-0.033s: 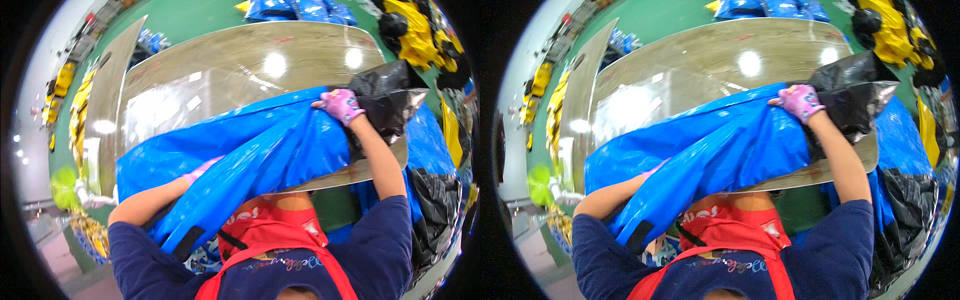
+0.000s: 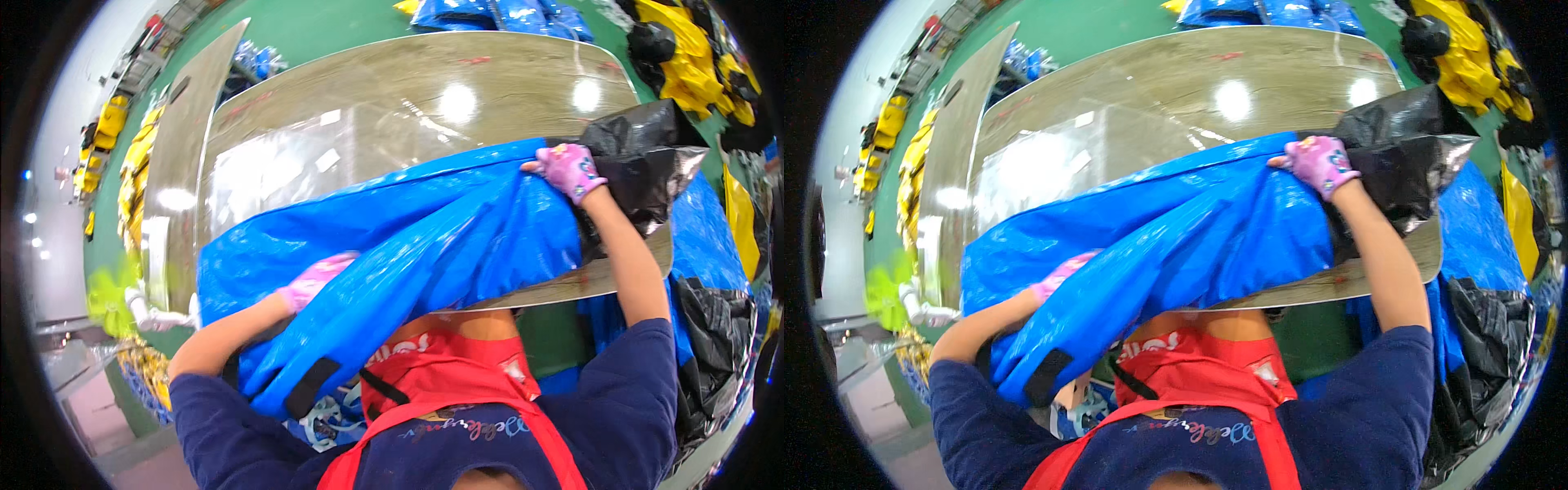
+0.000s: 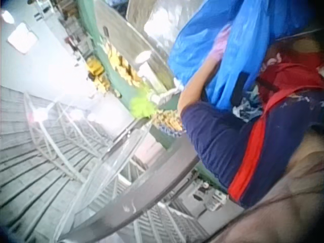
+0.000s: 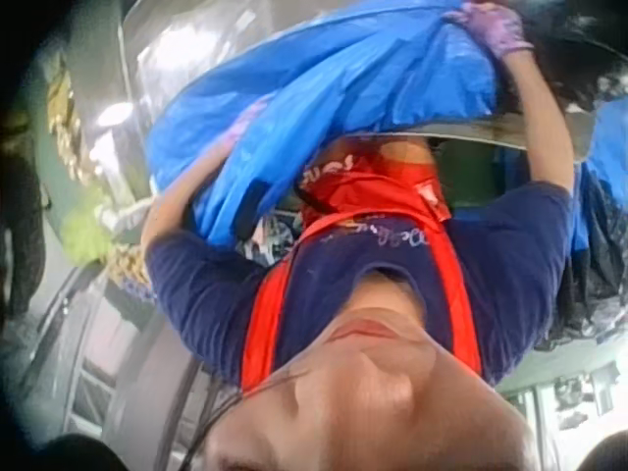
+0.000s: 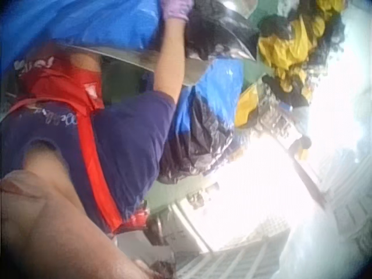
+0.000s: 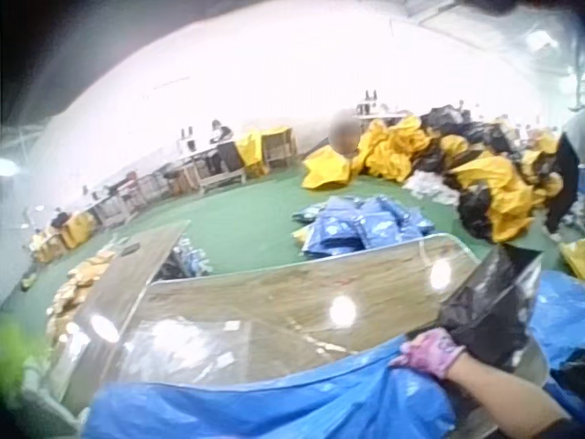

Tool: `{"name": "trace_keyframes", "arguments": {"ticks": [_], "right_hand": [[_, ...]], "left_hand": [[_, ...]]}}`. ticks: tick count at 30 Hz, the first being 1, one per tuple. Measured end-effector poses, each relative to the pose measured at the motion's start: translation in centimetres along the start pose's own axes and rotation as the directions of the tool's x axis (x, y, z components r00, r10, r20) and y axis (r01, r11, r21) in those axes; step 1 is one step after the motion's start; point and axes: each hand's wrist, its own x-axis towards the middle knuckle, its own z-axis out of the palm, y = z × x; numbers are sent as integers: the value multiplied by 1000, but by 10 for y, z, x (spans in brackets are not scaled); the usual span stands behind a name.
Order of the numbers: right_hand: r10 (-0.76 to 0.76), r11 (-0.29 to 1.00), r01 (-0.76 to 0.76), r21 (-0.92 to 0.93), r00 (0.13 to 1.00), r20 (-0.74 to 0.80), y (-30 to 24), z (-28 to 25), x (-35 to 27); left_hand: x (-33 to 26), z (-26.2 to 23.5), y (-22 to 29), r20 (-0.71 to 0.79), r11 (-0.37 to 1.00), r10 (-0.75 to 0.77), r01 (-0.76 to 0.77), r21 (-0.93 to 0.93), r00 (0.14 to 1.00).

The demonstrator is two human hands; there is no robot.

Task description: The person folds a blue and black plastic bag and places it into a clear plastic sleeve. This process is repeated multiple times with different bags.

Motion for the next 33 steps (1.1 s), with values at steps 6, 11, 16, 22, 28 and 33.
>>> {"name": "trace_keyframes", "arguments": {"ticks": [6, 11, 16, 22, 28, 33], "right_hand": [[58, 990, -46, 132, 994, -94, 19, 16, 1], [107, 992, -98, 81, 986, -124, 8, -1, -5], [192, 977, -210, -34, 939, -285, 12, -3, -21], [241, 964, -256, -78, 957, -161, -29, -7, -28], [193, 958, -166, -236, 976, 96, -24, -45, -21], [58, 998, -49, -34, 930, 363, 85, -166, -80]], "left_hand": [[-259, 21, 33, -195, 747, -664, 653, -124, 722], [-229, 72, 91, -461, 356, -878, 465, -810, -130], [-240, 40, 0, -459, 59, -807, 722, -689, -372], [-219, 19, -26, -778, -217, -628, 962, 167, -6], [143, 1, 98, -578, 890, -244, 416, 185, 779], [189, 28, 91, -540, 881, -302, 447, 157, 785]]}}
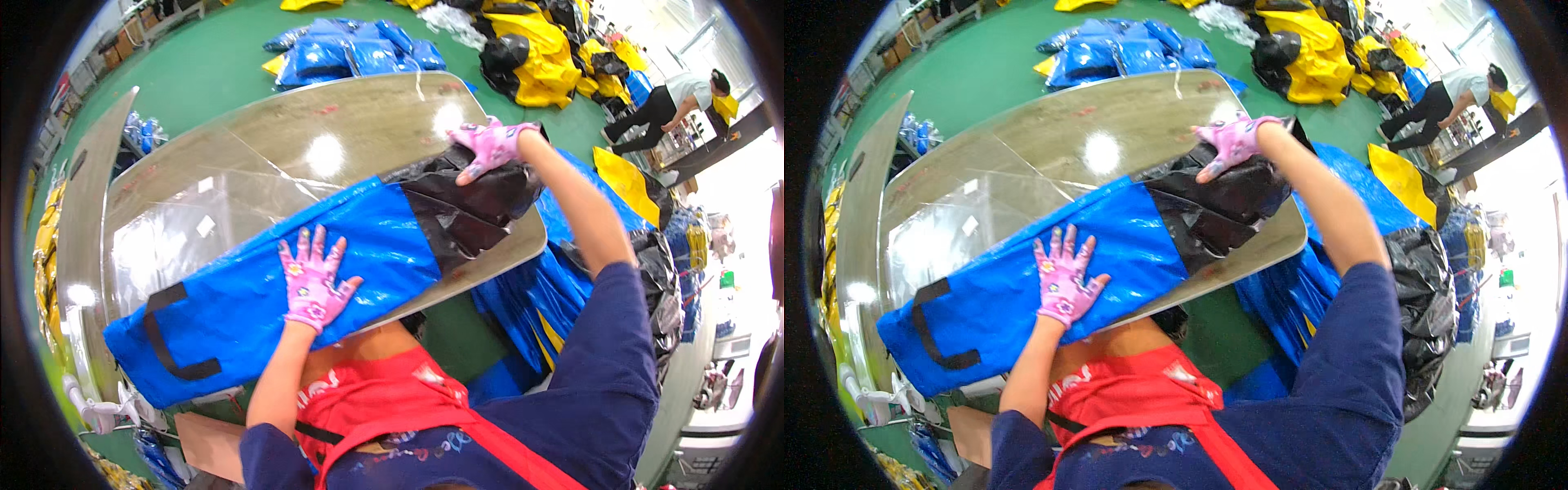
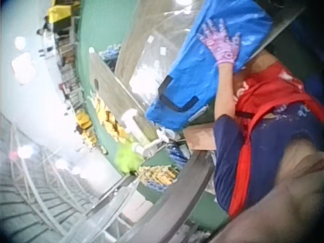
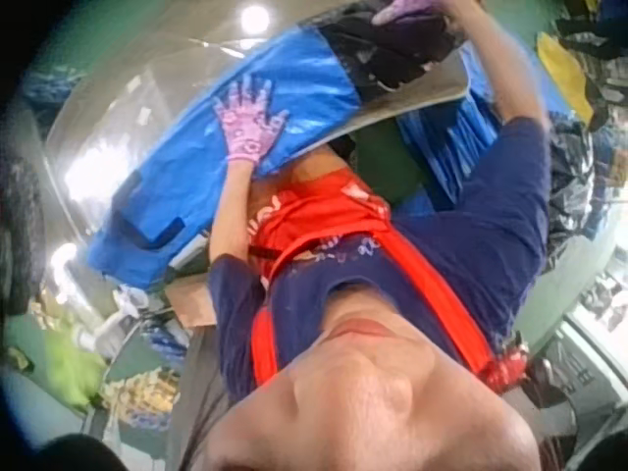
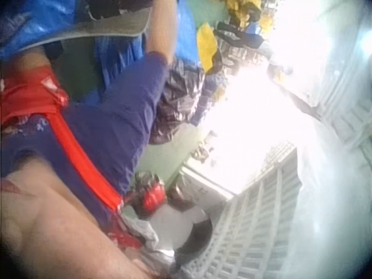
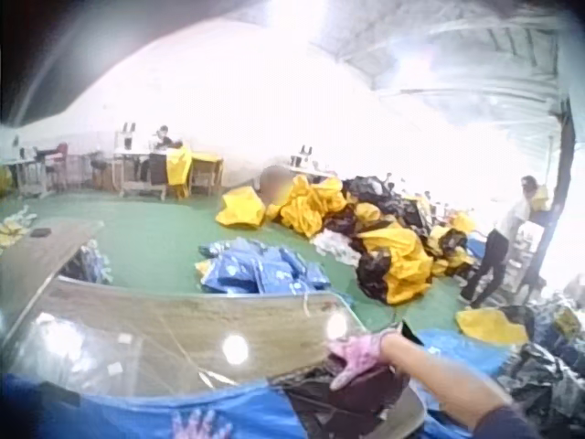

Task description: The person folds a blue and black plastic bag and places it into a clear plastic sleeve. This process is repeated multiple times with different bags.

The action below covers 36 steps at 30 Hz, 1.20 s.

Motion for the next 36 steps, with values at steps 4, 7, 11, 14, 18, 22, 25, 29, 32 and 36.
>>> {"name": "trace_keyframes", "arguments": {"ticks": [4, 7, 11, 14, 18, 22, 25, 29, 32, 36], "right_hand": [[-112, 985, 91, 144, 983, 146, 12, 9, -83], [-201, 979, 204, 16, 974, -104, 5, 69, -128], [160, 982, -124, 141, 945, -284, 20, 117, -123], [51, 987, 12, 159, 922, -384, 71, 125, -67], [239, 874, -200, 442, 971, -32, 84, 152, -1], [233, 917, -242, 317, 970, 66, 80, 153, 11], [264, 909, -277, 312, 961, 83, 83, 151, 12], [499, 860, -321, 397, 693, -520, 70, 148, -26], [607, 778, -24, 627, -228, -761, 13, 165, -74], [990, -125, 592, 796, 132, 57, -24, 223, -75]], "left_hand": [[-1, -5, -2, 80, 999, -39, 36, 39, 996], [0, -7, 0, 119, 995, -66, 56, 79, 991], [2, -7, 4, 106, 996, -39, 29, 90, 994], [2, 0, 1, 164, 990, -54, 31, 139, 985], [5, 12, 3, 131, 978, -85, 58, 199, 988], [28, 5, 19, 103, 972, -121, 97, 212, 987], [92, -19, 108, -30, 963, 264, -266, -53, 964], [112, 44, 109, -1, 993, 118, -118, -28, 993], [102, 55, 98, -47, 995, 84, -87, -47, 995], [106, 51, 104, -25, 990, 122, -124, -68, 992]]}}
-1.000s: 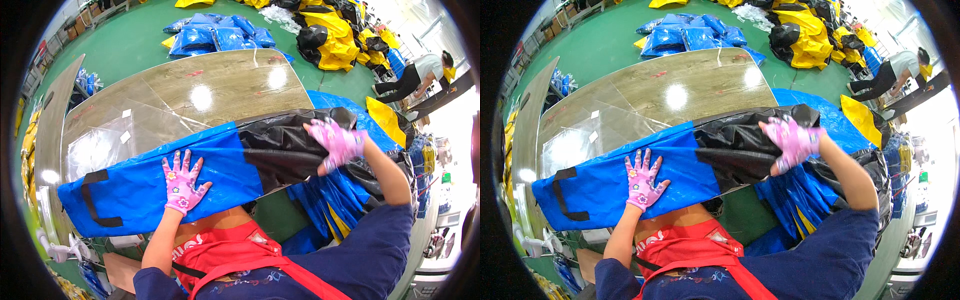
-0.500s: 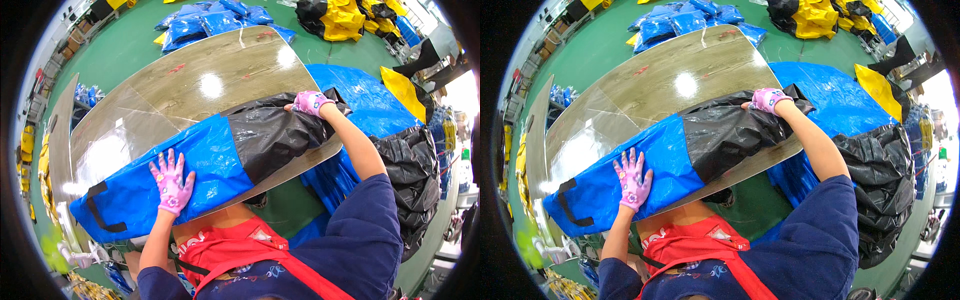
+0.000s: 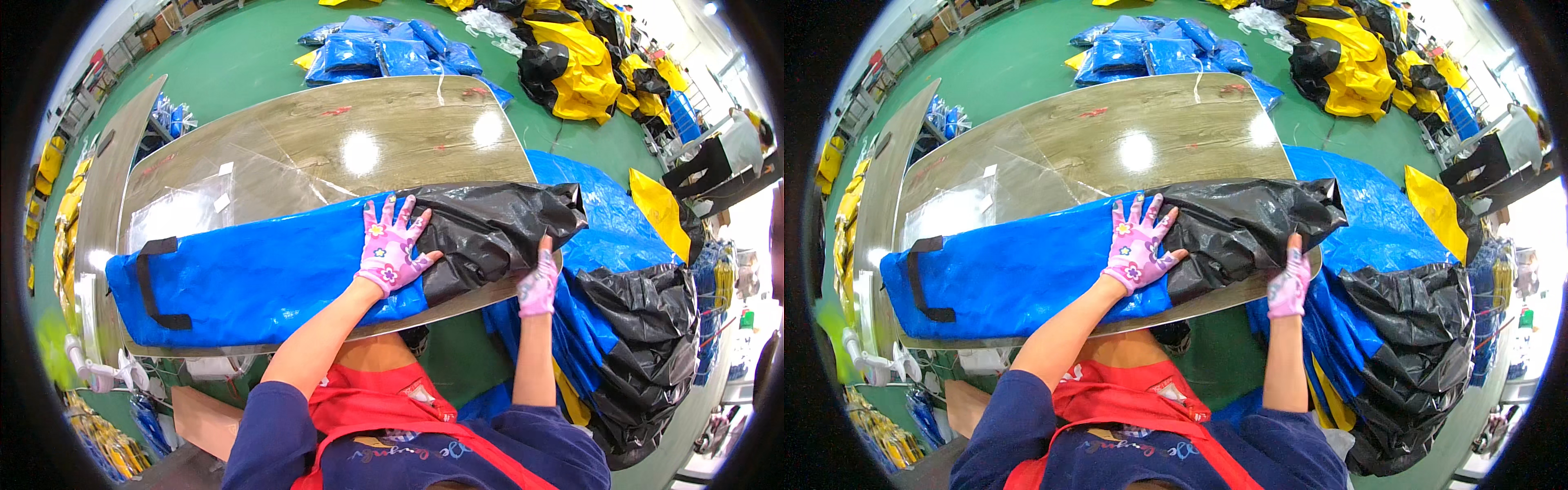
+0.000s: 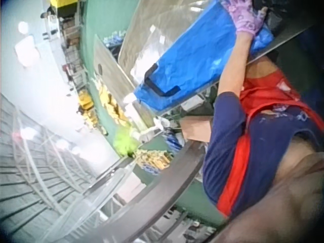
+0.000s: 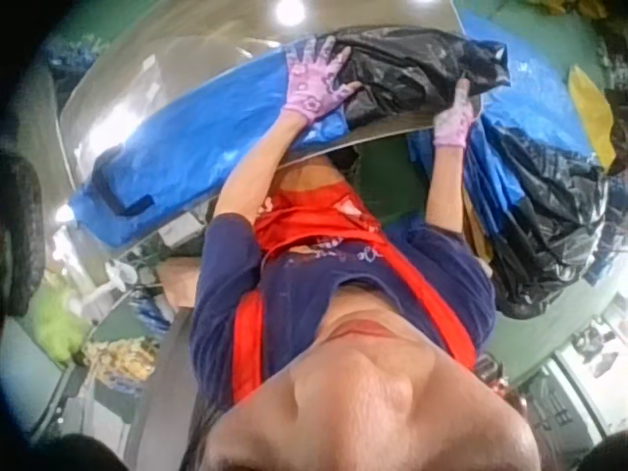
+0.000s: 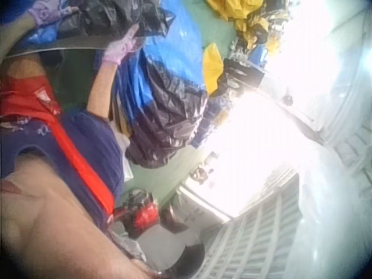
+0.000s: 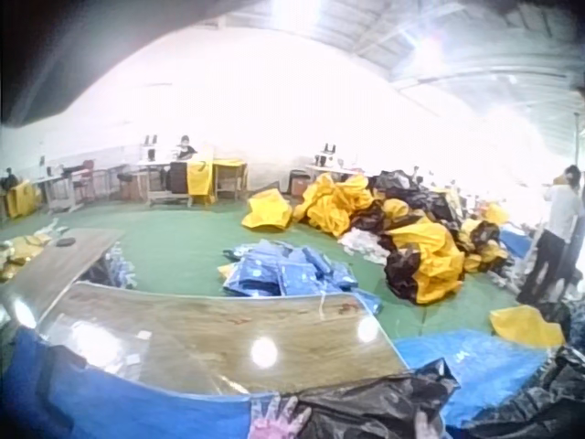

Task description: The person folds a blue and black plastic bag and places it into a clear plastic sleeve. This process is repeated multiple times with different bags.

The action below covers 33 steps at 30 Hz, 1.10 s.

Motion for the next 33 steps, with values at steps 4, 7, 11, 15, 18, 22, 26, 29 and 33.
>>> {"name": "trace_keyframes", "arguments": {"ticks": [4, 7, 11, 15, 18, 22, 26, 29, 33], "right_hand": [[-170, 984, 142, 108, 926, 337, -41, 56, -77], [-511, 343, 935, 89, 106, 853, -57, 103, -204], [-469, 263, 962, 75, 60, 881, -22, 133, -228], [-545, 296, 949, 113, 70, 836, -12, 129, -214], [-442, 249, 949, 195, -68, 894, -4, 131, -256], [-112, 216, 970, 115, -92, 989, -9, 133, -280], [184, 91, 985, 145, -159, 970, -31, 141, -283], [224, 125, 963, 240, -263, 939, -29, 156, -288], [91, 78, 976, 205, -212, 973, -41, 194, -319]], "left_hand": [[-6, -4, -6, 14, 998, -19, 18, 52, 1000], [-25, -5, -16, 98, 993, 33, -43, 105, 995], [-90, -4, -39, 185, 983, 85, -112, 144, 979], [-160, -86, -89, 122, 970, 15, -44, 241, 992], [-189, -49, -130, -34, 997, 48, -46, 62, 998], [-217, -34, -135, 56, 999, -9, 7, 43, 998], [-217, -162, -114, 205, 930, -112, 176, -324, 972], [-209, -138, -136, -204, 979, -30, 70, 190, 979], [-223, -77, -186, -218, 978, -178, 197, 67, 960]]}}
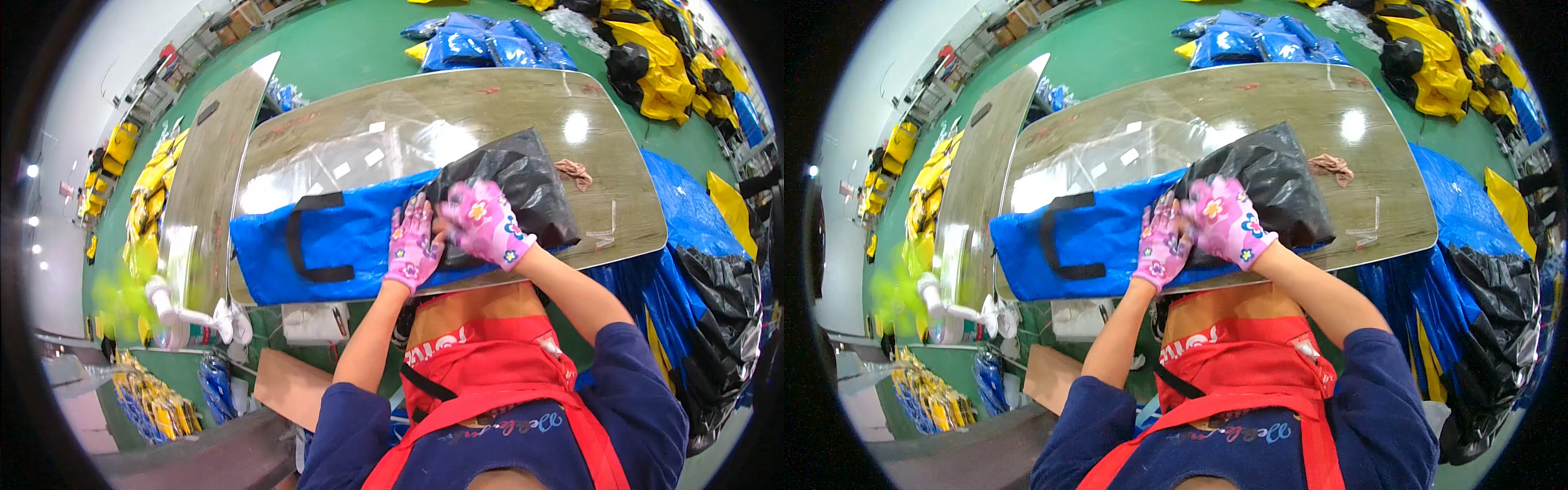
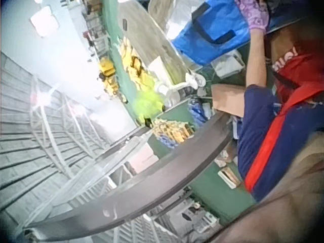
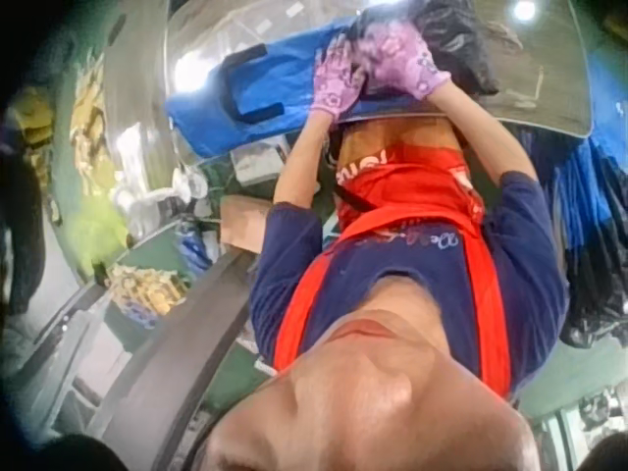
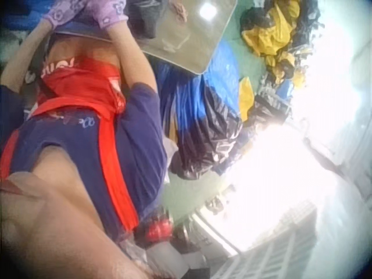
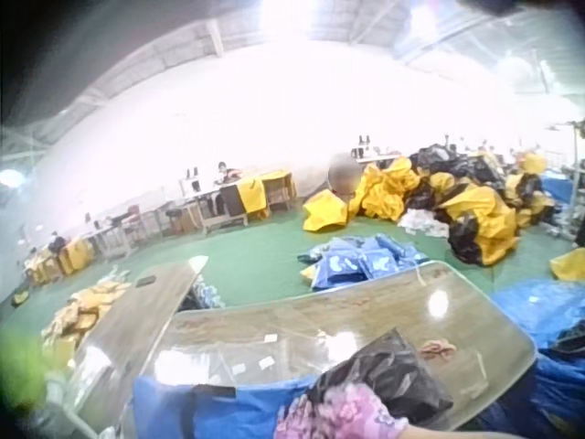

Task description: The person folds a blue and black plastic bag and places it into a clear plastic sleeve. This process is repeated multiple times with different bags.

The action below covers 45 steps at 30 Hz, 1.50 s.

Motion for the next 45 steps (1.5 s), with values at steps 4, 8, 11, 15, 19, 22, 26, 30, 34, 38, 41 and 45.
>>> {"name": "trace_keyframes", "arguments": {"ticks": [4, 8, 11, 15, 19, 22, 26, 30, 34, 38, 41, 45], "right_hand": [[47, 999, -40, 37, 974, -220, 9, 72, -5], [-140, 990, 140, -14, 987, -77, 7, 53, -12], [-196, 969, 205, -141, 978, 75, 1, 56, -6], [-163, 987, 163, -14, 982, -97, -6, 81, 6], [-152, 988, 155, 13, 982, -110, -36, 85, 22], [17, 980, -12, 199, 999, -28, -38, 54, 34], [89, 996, -95, 2, 930, -357, -49, 91, 53], [32, 984, -64, -167, 982, -188, -49, 111, 51], [-101, 335, 209, -919, 977, 186, -35, 76, 41], [-67, 989, 37, -143, 975, -210, -57, 88, 24], [-49, 997, 33, -76, 972, -229, -21, 92, -22], [-290, 935, 285, 212, 957, -5, -2, 40, -97]], "left_hand": [[-5, -78, -29, -413, 995, 29, -66, -75, 910], [-97, -153, -168, -524, 618, -635, 780, 96, 568], [-159, -129, -227, -204, 534, -840, 834, -138, 503], [-163, -115, -267, -75, 504, -856, 796, -336, 511], [-146, -123, -259, 63, 366, -910, 867, -337, 409], [-131, -167, -251, 362, 90, -853, 788, -609, 377], [-131, -250, -243, 524, -43, -679, 685, -728, 514], [-44, -289, -125, 427, 31, -589, 547, -836, 686], [102, -198, 59, 645, 87, -203, 670, -737, 736], [159, 7, 140, 229, 733, -44, 187, -653, 972], [178, 51, 172, 386, 691, -3, 280, -666, 923], [183, 112, 111, 611, -118, 74, 615, -780, 788]]}}
